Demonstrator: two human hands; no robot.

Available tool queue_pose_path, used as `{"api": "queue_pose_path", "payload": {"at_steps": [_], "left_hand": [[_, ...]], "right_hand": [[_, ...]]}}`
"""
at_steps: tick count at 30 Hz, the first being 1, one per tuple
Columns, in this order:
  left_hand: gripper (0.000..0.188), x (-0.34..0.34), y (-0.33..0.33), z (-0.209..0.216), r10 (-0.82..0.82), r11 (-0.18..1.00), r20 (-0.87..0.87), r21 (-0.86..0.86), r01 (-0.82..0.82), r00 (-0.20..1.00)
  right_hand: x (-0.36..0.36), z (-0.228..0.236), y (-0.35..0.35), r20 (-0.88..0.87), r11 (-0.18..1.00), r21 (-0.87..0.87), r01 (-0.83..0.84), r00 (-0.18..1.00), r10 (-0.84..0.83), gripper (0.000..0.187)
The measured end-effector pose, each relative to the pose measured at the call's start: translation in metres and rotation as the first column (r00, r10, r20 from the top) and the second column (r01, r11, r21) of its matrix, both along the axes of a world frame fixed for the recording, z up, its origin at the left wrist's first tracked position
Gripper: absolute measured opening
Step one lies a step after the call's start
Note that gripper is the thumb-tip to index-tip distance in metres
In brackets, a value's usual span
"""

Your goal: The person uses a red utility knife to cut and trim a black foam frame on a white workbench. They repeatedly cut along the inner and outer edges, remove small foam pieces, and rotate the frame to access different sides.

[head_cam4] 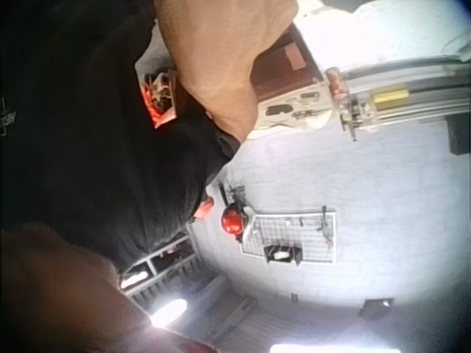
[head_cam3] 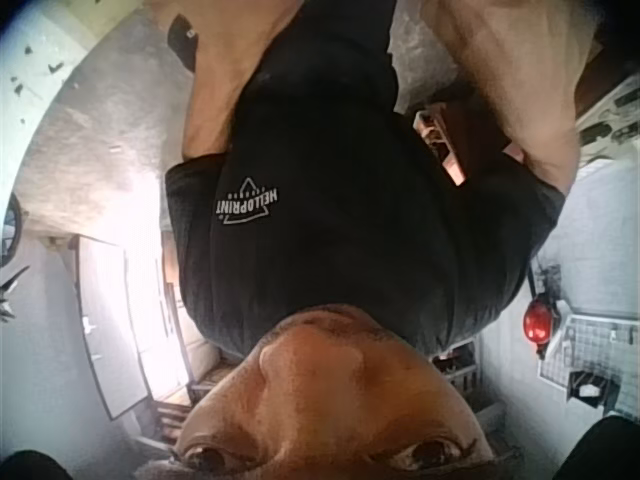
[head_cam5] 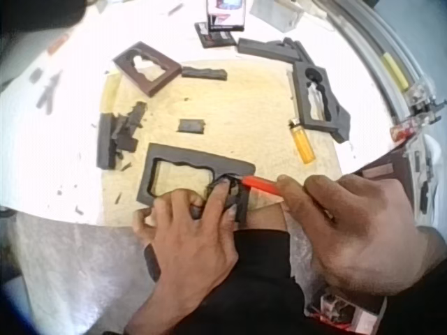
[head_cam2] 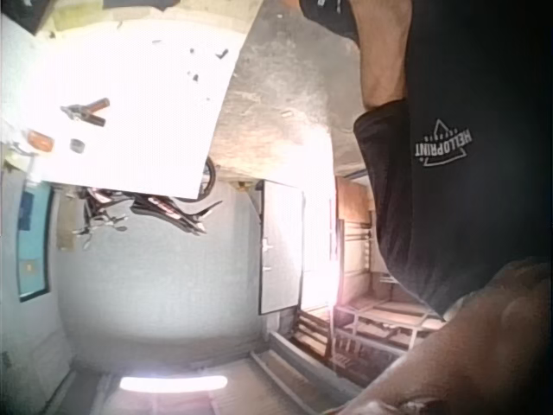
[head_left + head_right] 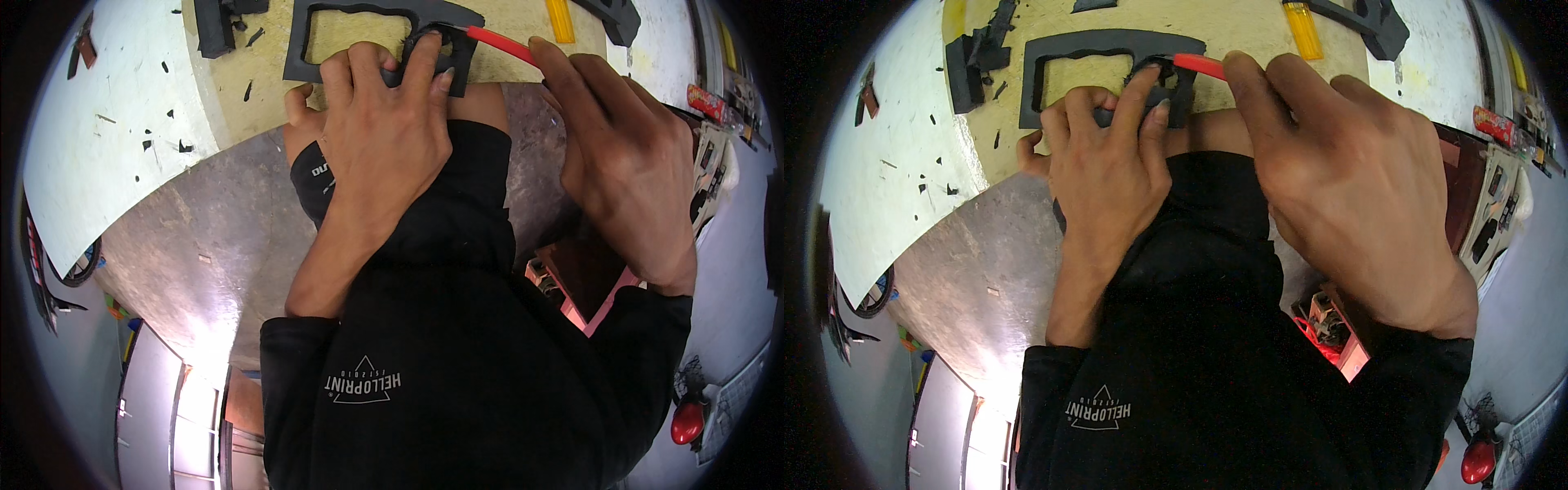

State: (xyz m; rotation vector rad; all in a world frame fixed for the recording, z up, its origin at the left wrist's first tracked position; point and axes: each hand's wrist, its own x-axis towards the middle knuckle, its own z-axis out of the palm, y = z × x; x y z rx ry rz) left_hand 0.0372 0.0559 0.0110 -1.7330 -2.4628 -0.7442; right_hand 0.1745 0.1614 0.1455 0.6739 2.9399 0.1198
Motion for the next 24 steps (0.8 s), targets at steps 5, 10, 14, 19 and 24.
{"api": "queue_pose_path", "payload": {"at_steps": [5,10,14,19,24], "left_hand": [[0.032,0.002,0.000,0.001,0.008,1.000,0.018,-0.016,-0.008,1.000],[0.035,0.009,0.002,0.005,0.051,0.998,0.007,-0.044,-0.050,0.999],[0.040,0.009,0.005,-0.003,0.012,0.999,0.029,0.031,-0.013,0.999],[0.043,0.004,0.005,-0.012,-0.022,0.996,0.016,0.082,0.021,1.000],[0.041,0.003,0.005,-0.013,-0.022,0.995,-0.006,0.093,0.023,1.000]], "right_hand": [[-0.008,0.007,-0.005,0.035,0.999,-0.039,0.037,0.999,-0.036,0.041],[-0.008,0.019,0.007,-0.031,0.986,-0.155,0.056,0.998,-0.061,0.038],[0.011,0.015,0.021,-0.172,0.968,-0.243,0.058,0.980,-0.102,0.037],[0.026,-0.005,0.041,-0.209,0.952,-0.306,0.007,0.975,-0.075,0.040],[0.021,-0.014,0.047,-0.222,0.963,-0.263,-0.067,0.975,0.007,0.041]]}}
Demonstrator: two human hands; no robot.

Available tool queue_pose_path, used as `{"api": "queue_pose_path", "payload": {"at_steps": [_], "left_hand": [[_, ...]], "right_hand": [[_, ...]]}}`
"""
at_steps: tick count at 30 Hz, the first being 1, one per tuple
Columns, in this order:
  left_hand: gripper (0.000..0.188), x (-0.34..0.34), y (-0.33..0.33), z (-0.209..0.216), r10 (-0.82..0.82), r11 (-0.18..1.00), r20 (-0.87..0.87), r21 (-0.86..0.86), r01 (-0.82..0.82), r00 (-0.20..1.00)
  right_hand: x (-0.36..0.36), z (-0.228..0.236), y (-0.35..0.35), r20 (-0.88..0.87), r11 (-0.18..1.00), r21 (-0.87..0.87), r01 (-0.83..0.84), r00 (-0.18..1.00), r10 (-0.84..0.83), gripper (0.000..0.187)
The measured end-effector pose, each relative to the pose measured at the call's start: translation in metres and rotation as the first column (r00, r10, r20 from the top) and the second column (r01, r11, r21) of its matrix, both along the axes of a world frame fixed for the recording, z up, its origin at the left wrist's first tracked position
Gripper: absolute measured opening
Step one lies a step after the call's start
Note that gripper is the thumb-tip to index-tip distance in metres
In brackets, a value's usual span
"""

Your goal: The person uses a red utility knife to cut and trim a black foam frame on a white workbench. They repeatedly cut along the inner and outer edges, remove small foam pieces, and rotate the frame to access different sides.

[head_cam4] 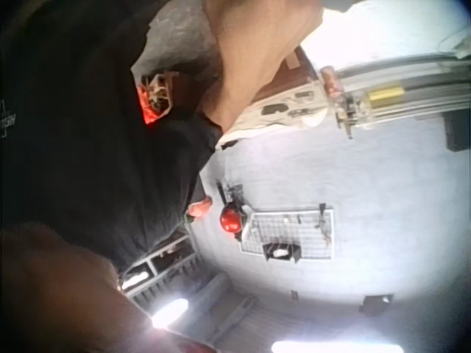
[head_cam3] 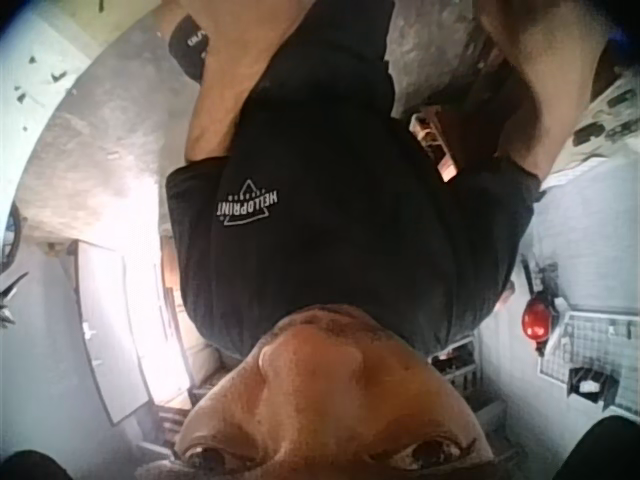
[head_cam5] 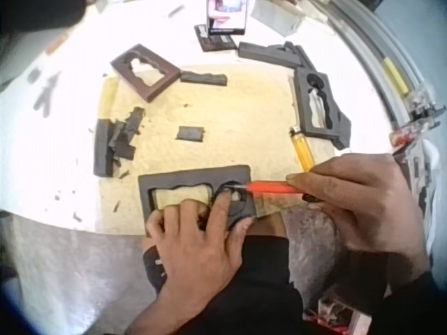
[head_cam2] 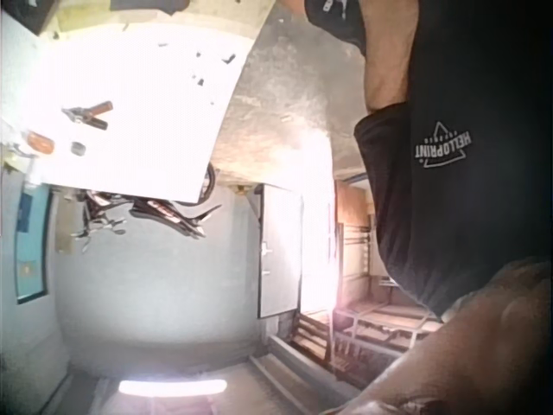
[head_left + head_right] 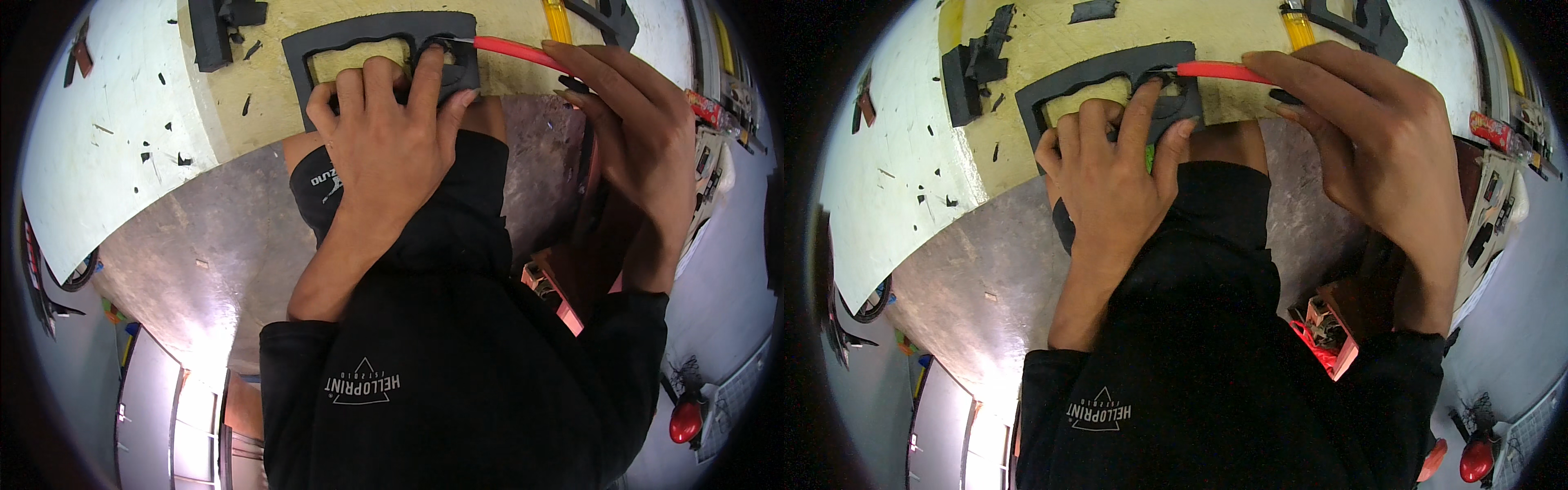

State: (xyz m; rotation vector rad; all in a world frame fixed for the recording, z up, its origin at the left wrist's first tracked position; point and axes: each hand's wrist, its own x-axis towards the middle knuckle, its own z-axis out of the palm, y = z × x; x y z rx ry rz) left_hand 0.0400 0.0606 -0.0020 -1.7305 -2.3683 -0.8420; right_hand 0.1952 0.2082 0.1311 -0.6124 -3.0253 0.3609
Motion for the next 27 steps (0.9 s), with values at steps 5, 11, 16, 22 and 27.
{"api": "queue_pose_path", "payload": {"at_steps": [5,11,16,22,27], "left_hand": [[0.040,0.001,0.000,0.003,0.002,1.000,-0.010,-0.019,-0.002,1.000],[0.042,0.000,0.001,-0.001,-0.011,1.000,-0.012,0.013,0.011,1.000],[0.041,0.000,0.001,0.004,0.001,0.999,-0.029,-0.035,-0.002,1.000],[0.040,0.000,0.000,0.007,0.008,0.999,-0.008,-0.052,-0.008,1.000],[0.040,0.000,0.000,0.006,0.022,0.998,0.001,-0.064,-0.022,1.000]], "right_hand": [[-0.001,-0.004,0.008,-0.006,0.992,0.089,-0.094,0.995,0.095,0.042],[-0.016,0.000,0.010,-0.032,0.968,0.170,-0.187,0.980,0.195,0.042],[-0.025,0.008,-0.010,0.210,0.974,0.217,-0.060,0.978,0.013,0.038],[-0.014,-0.004,-0.034,0.000,0.979,0.176,0.105,0.994,-0.106,0.043],[-0.026,0.022,-0.038,0.226,0.983,0.180,0.021,0.972,-0.063,0.044]]}}
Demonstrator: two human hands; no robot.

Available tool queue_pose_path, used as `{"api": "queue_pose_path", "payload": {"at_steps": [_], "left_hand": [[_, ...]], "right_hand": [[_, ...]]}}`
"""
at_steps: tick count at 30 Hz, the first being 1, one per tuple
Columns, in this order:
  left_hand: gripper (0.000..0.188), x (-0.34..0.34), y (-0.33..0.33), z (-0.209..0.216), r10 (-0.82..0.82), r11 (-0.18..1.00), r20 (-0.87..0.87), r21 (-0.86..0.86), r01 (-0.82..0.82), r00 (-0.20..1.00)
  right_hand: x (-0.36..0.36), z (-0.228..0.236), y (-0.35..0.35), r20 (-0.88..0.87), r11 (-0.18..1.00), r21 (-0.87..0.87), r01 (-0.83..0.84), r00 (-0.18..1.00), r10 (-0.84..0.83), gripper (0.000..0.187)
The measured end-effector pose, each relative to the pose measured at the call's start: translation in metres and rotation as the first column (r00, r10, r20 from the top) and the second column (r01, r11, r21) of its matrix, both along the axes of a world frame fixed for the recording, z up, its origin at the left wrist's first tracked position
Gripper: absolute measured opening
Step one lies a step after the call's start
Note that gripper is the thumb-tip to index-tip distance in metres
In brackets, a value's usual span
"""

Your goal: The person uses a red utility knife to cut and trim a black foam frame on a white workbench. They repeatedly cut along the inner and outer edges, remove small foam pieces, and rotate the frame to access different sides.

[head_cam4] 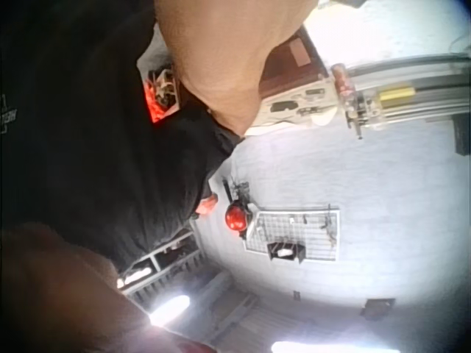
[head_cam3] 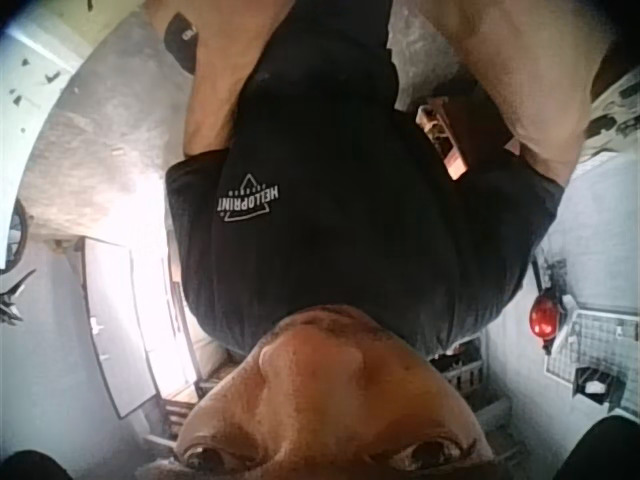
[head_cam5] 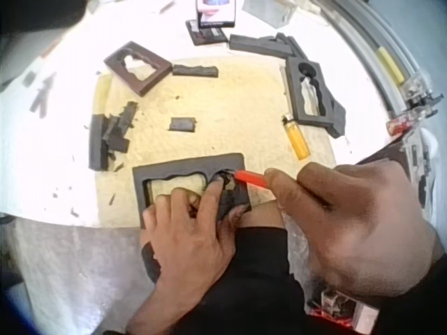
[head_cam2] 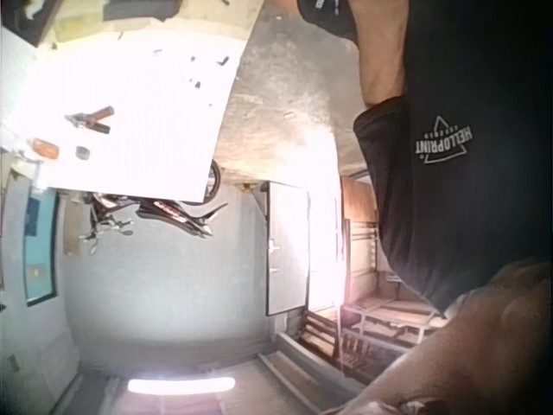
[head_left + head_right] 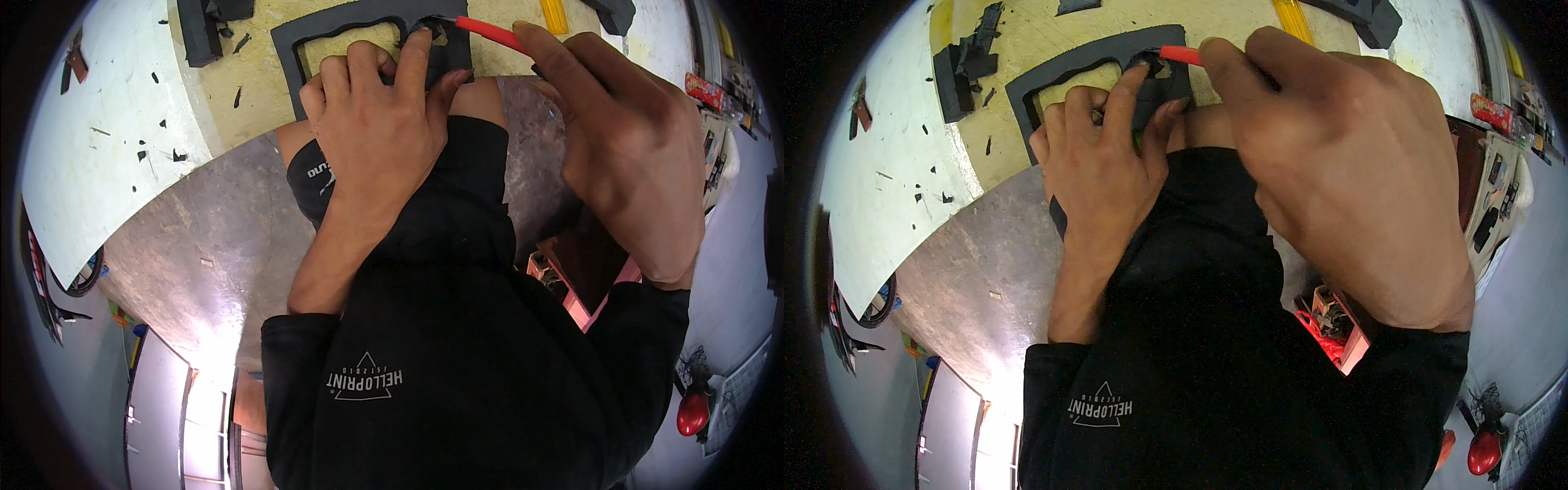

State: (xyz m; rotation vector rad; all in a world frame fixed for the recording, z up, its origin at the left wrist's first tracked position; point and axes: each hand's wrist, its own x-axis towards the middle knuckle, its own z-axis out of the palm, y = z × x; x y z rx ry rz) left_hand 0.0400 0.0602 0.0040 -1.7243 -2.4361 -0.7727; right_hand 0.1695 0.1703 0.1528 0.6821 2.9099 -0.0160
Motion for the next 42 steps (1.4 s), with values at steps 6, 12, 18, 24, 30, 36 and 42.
{"api": "queue_pose_path", "payload": {"at_steps": [6,12,18,24,30,36,42], "left_hand": [[0.037,-0.008,-0.001,-0.002,-0.084,0.996,0.025,0.021,0.083,0.996],[0.031,-0.031,-0.002,0.010,-0.200,0.978,-0.002,-0.062,0.200,0.980],[0.030,-0.004,-0.005,0.008,-0.052,0.998,0.043,-0.035,0.053,0.998],[0.031,0.005,-0.003,0.006,-0.029,0.999,0.042,-0.040,0.031,0.999],[0.027,0.004,-0.002,0.008,-0.031,0.999,0.110,-0.039,0.035,0.993],[0.027,0.005,-0.003,0.006,-0.033,0.999,0.122,-0.027,0.037,0.992],[0.026,0.005,-0.002,0.008,-0.027,0.999,0.107,-0.037,0.031,0.994]], "right_hand": [[0.024,0.017,0.020,-0.161,0.993,-0.117,0.010,0.987,-0.029,0.044],[0.039,-0.001,0.056,-0.221,0.970,-0.202,-0.134,0.971,0.088,0.042],[0.025,-0.023,0.074,-0.251,0.937,-0.164,-0.308,0.932,0.262,0.042],[0.012,-0.030,0.085,-0.281,0.900,-0.195,-0.391,0.901,0.331,0.041],[0.000,-0.031,0.094,-0.310,0.869,-0.235,-0.436,0.880,0.358,0.040],[-0.008,-0.032,0.095,-0.332,0.841,-0.265,-0.472,0.863,0.381,0.039],[-0.014,-0.031,0.106,-0.364,0.798,-0.317,-0.512,0.843,0.396,0.039]]}}
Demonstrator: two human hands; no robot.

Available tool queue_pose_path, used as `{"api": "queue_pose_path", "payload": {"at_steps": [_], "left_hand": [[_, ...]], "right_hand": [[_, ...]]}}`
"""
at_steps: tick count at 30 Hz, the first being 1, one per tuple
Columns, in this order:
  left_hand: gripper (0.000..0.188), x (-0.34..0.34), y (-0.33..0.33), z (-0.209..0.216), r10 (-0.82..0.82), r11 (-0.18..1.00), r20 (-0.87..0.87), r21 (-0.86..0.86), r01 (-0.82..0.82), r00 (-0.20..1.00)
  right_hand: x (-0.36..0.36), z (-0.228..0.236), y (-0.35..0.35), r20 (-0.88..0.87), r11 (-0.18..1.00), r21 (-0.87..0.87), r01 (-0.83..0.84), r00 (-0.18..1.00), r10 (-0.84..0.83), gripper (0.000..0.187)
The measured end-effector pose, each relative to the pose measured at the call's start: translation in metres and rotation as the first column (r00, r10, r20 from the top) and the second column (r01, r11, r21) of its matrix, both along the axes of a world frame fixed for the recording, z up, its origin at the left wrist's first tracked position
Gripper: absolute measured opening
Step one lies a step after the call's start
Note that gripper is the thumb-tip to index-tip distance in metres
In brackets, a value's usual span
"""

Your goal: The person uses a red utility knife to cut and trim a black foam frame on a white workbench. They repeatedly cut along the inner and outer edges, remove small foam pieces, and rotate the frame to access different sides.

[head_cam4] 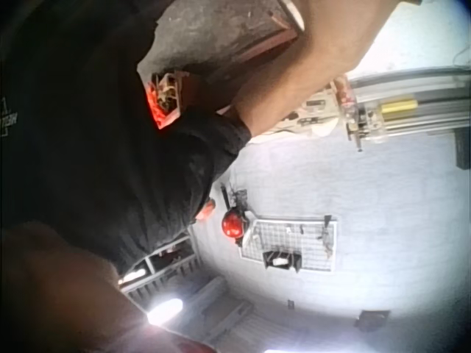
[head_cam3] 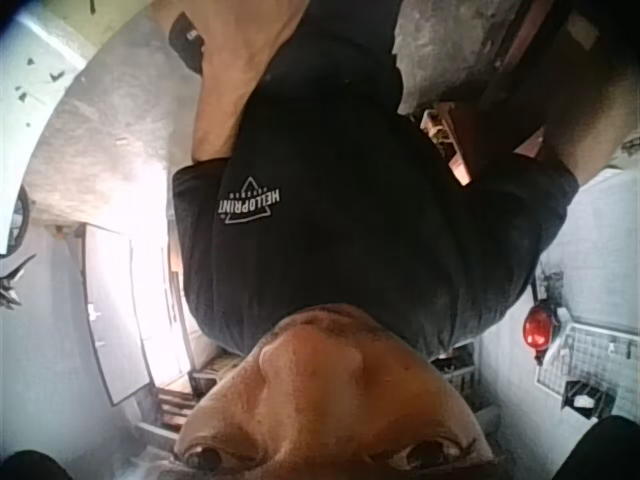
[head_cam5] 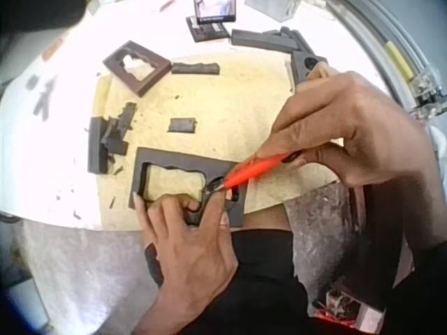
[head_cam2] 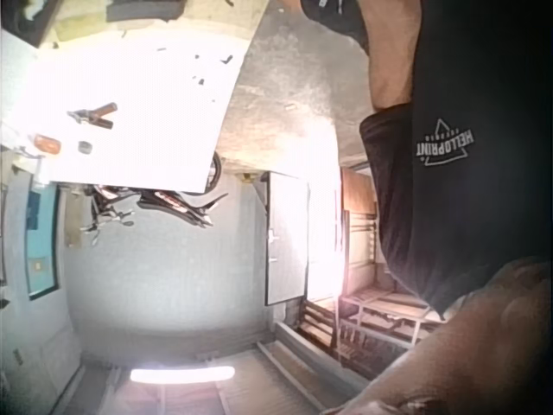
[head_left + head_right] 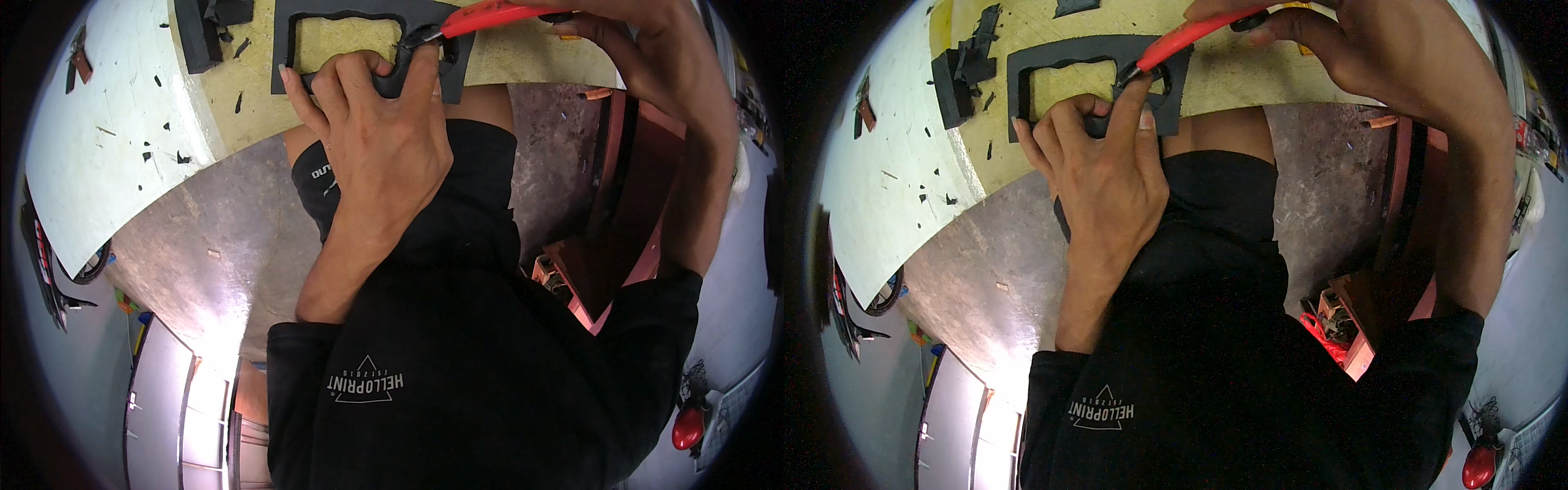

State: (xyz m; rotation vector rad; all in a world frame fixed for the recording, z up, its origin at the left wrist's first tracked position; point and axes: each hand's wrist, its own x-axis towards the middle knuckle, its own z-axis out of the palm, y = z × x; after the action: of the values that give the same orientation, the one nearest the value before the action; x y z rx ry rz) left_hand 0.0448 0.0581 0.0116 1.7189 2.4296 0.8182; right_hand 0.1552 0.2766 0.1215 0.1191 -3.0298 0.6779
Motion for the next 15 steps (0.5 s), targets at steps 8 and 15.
{"api": "queue_pose_path", "payload": {"at_steps": [8,15], "left_hand": [[0.027,0.001,0.000,-0.001,0.010,1.000,-0.013,0.009,-0.010,1.000],[0.029,-0.001,-0.001,-0.001,0.011,1.000,-0.046,-0.029,-0.012,0.999]], "right_hand": [[-0.002,-0.003,0.002,0.045,0.999,-0.032,0.032,0.999,-0.031,0.038],[0.004,0.001,-0.015,0.039,0.987,0.130,0.094,0.994,-0.100,0.039]]}}
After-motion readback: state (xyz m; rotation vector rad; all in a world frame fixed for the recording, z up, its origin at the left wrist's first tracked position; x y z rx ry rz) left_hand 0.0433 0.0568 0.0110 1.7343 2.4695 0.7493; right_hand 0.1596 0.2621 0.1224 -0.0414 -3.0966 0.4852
